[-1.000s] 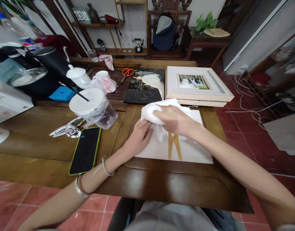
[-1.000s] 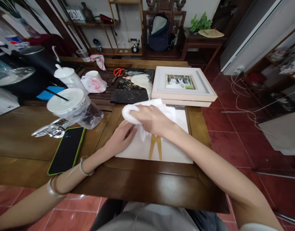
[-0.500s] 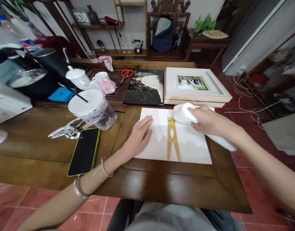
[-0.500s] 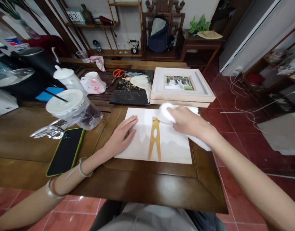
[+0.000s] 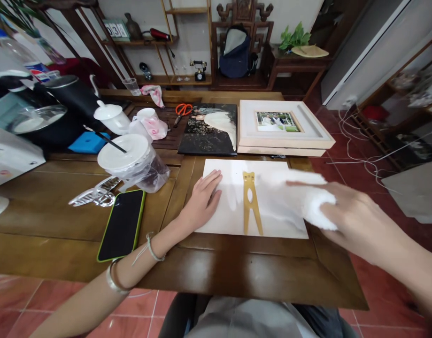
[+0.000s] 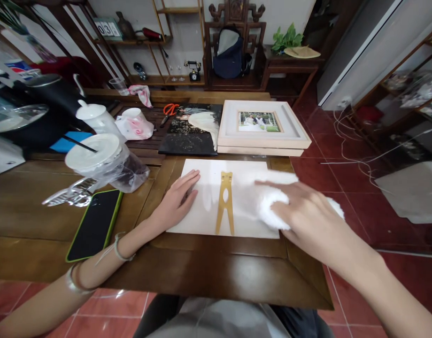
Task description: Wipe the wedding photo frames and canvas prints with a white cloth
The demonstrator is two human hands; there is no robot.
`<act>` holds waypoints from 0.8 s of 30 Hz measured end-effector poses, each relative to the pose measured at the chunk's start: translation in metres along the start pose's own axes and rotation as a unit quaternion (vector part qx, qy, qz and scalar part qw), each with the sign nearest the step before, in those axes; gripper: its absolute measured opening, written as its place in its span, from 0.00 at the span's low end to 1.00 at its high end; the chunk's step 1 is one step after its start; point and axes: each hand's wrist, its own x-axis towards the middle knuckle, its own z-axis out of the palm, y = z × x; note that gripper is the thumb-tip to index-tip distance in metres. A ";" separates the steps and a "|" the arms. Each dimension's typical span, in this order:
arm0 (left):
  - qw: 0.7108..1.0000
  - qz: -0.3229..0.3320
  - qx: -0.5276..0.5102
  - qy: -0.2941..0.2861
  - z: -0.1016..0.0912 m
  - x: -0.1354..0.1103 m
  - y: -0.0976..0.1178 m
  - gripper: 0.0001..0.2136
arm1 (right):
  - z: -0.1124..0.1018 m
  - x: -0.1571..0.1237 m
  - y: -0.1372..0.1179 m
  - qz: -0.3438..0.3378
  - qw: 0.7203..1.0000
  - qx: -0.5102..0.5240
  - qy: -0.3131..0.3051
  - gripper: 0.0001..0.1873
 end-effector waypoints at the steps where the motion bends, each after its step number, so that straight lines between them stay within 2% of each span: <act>1: 1.000 0.000 0.000 -0.001 0.000 0.000 0.000 0.19 | 0.002 0.007 -0.001 -0.006 0.999 -0.042 0.016 0.11; 4: 1.000 -0.002 0.001 -0.002 0.000 0.000 0.000 0.19 | 0.021 0.029 0.002 -0.026 0.993 -0.115 -0.011 0.10; 8: 1.000 -0.002 0.005 -0.005 0.000 0.000 0.000 0.19 | 0.057 0.045 0.005 -0.020 0.998 -0.033 -0.055 0.03; 11: 1.000 -0.002 0.010 -0.007 0.000 0.000 0.000 0.19 | 0.070 0.045 0.006 -0.004 0.998 0.023 -0.062 0.01; 14: 1.000 -0.004 0.006 0.000 0.000 0.000 0.000 0.19 | 0.066 0.040 0.005 -0.008 0.996 0.055 -0.071 0.06; 17: 1.000 -0.002 0.001 0.007 0.001 0.000 0.000 0.19 | 0.052 0.029 -0.003 -0.012 0.992 0.093 -0.089 0.07; 21: 1.000 -0.001 0.000 0.008 0.001 0.000 0.000 0.19 | 0.029 0.001 -0.029 -0.008 0.980 0.160 -0.118 0.12; 24: 1.000 -0.004 -0.003 0.007 0.001 0.000 0.001 0.19 | 0.016 -0.024 -0.052 -0.010 0.970 0.212 -0.115 0.14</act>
